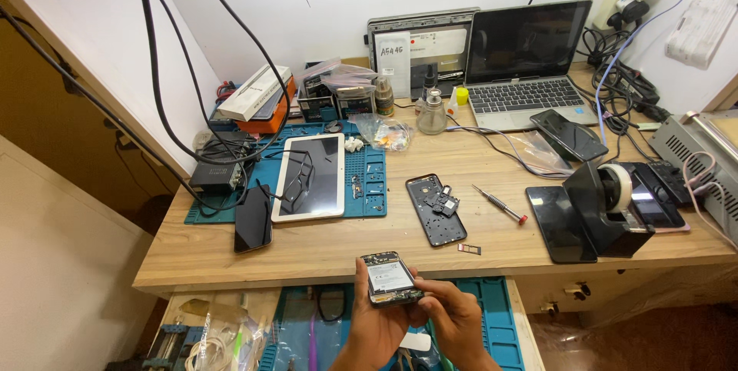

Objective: The person disassembles a smartphone, removes the back cover, and uses a metal spudger to pry and disconnect internal components. They handle the phone's battery and motherboard while working at a cluttered desk.

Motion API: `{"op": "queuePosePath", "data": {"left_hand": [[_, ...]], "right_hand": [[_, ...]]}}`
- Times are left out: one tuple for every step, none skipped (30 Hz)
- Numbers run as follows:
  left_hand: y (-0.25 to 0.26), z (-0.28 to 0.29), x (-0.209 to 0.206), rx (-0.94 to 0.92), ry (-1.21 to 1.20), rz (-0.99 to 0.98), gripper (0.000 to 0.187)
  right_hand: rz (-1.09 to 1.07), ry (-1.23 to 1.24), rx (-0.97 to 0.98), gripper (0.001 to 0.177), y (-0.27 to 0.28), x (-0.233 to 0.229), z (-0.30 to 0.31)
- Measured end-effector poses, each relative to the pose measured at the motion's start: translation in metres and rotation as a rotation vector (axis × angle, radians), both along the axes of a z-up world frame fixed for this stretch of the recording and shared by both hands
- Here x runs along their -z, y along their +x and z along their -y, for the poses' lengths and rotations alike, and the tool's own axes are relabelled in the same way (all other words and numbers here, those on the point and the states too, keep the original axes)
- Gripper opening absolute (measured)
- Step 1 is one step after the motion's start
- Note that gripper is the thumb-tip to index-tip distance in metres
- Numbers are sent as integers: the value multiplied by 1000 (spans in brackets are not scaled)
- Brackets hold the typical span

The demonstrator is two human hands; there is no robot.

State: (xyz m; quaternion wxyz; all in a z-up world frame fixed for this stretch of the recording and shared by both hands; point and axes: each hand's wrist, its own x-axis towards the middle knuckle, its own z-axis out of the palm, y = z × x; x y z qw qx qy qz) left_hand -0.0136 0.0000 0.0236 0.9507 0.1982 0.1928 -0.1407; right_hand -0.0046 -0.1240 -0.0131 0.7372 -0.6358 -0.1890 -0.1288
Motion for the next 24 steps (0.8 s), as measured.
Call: {"op": "queuePosePath", "data": {"left_hand": [[0,0,2,3,3,1,72],[0,0,4,32,-5,26,75],[0,0,5,61,-14,52,78],[1,0,4,63,-12,53,78],[0,1,4,59,-2,39,79],[0,1,4,55,8,26,80],[1,2,5,57,10,27,80],[2,2,7,60,-10,31,80],[2,3,9,63,-29,34,80],[2,4,7,65,-27,35,80],[2,5,6,58,-1,42,82],[2,7,4,50,24,50,84],[1,7,2,52,26,50,84],[1,7,0,55,30,58,83],[0,7,-2,57,33,66,83],[0,7,-1,58,35,65,83],[0,7,0,65,22,60,83],[1,6,1,71,10,55,83],[2,6,1,71,10,54,83],[2,6,2,53,4,66,79],[3,6,2,34,-2,78,75],[5,2,1,33,-3,77,75],[5,-3,0,64,107,152,76],[6,-7,-1,96,216,227,78]], "right_hand": [[1,3,3,20,0,1,0],[0,-20,29,20,0,2,0],[0,-43,54,21,1,2,1],[1,-41,56,21,1,2,0],[-11,-32,61,21,1,2,0],[-23,-22,67,21,1,2,0],[-22,-20,68,21,1,3,0],[-23,-31,78,19,1,3,1],[-25,-42,88,17,1,4,1],[-24,-39,90,17,1,4,1],[-31,3,67,17,0,4,0],[-38,44,43,17,0,4,0],[-38,46,45,17,0,2,0],[-40,43,45,17,-1,1,0],[-42,40,44,17,-1,0,0],[-43,41,45,17,-1,0,1],[-48,28,41,17,-1,1,1],[-54,14,37,17,-1,2,2],[-54,15,37,17,-2,-1,3],[-47,-11,28,18,-2,-4,4],[-40,-37,18,20,-3,-6,5],[-41,-38,17,20,-4,-14,5],[12,-52,-48,23,-5,-21,6],[64,-66,-113,28,-6,-29,7]]}}
